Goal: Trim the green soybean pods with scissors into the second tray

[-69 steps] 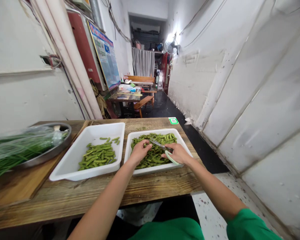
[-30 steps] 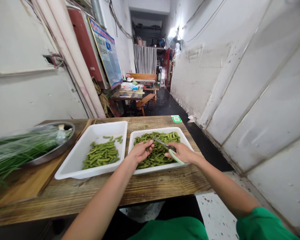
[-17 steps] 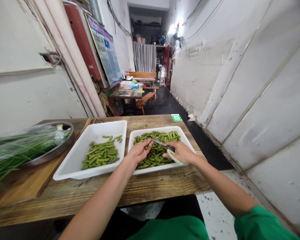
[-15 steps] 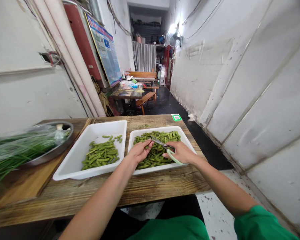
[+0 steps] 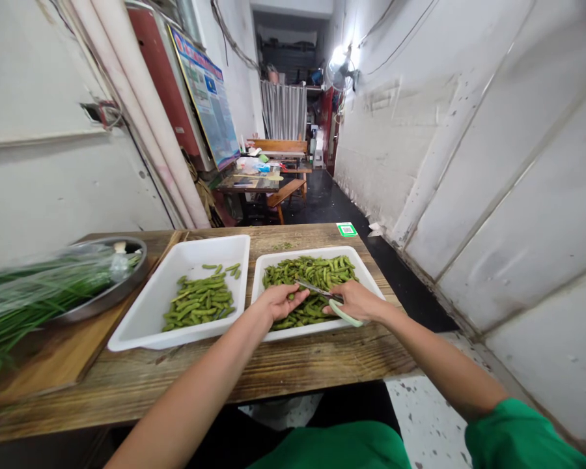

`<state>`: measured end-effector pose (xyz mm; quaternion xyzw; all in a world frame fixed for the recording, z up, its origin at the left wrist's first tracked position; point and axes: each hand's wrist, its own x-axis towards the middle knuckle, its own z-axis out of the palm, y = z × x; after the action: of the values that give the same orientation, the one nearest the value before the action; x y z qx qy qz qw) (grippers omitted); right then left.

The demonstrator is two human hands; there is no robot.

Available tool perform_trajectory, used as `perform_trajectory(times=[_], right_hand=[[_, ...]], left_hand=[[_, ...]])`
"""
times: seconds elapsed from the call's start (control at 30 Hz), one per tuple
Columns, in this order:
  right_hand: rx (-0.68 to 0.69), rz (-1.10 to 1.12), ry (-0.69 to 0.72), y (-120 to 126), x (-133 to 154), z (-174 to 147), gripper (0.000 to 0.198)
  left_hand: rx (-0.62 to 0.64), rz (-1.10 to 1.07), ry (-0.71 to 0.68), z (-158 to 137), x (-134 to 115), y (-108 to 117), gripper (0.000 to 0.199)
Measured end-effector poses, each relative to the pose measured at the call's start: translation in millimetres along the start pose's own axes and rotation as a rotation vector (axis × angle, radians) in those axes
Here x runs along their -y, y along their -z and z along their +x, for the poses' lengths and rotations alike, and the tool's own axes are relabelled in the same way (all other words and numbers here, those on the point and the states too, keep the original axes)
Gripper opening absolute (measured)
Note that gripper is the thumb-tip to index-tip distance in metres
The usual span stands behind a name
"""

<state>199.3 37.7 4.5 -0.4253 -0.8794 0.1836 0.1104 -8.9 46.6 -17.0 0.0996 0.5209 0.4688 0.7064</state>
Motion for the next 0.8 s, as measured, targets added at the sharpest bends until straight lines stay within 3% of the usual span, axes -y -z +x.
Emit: perform_trajectory(times=[0.13,0.23,0.3,0.4,0.43,0.5,0.53,0.6,0.63,0.7,0.8], right_hand=[[0.065,0.030,-0.005,0.9,-5.4,4.4,0.042],[0.116,0.084,-0.024,2.7,-12.1,6.8,0.043],[0.116,0.136,-0.037,5.3,-17.7,5.7,0.044],[0.028,0.180,-0.099,8.3,-26.2,0.3,0.045],[-0.014,0.183,-0.121,8.4,-28.5,-1.8,0.045],[-0.084,0.187,-0.150,6.2,-31.3,-5.8,0.045],[-0.110,0.189,-0.157,4.1,-31.9,-7.4,0.044],[-0.142,0.184,-0.169,-1.5,-31.9,-9.4,0.043],[-0.155,0.177,-0.174,-4.6,-31.6,-9.9,0.043],[-0.187,0.162,-0.174,-10.0,-31.4,-10.4,0.043],[-0.223,0.160,-0.161,-14.4,-32.8,-10.4,0.043]], left_hand=[[-0.063,0.084,0.023,2.6,4.2,-2.4,0.009],[-0.086,0.170,-0.033,-2.0,5.8,-7.2,0.008],[-0.082,0.211,-0.106,-10.3,1.8,-7.2,0.008],[-0.170,0.362,-0.377,-28.4,-17.1,6.6,0.012],[-0.311,0.566,-0.626,-34.4,-26.2,15.0,0.016],[-0.507,0.679,-0.791,-43.3,-44.9,33.8,0.029],[-0.710,0.904,-0.897,-45.4,-52.9,42.1,0.033],[-0.958,1.268,-0.934,-44.2,-63.1,51.8,0.039],[-1.016,1.430,-0.937,-40.8,-64.9,52.0,0.040],[-0.955,1.641,-0.903,-29.5,-63.2,43.0,0.035],[-0.713,1.808,-0.786,-5.8,-54.5,16.4,0.027]])
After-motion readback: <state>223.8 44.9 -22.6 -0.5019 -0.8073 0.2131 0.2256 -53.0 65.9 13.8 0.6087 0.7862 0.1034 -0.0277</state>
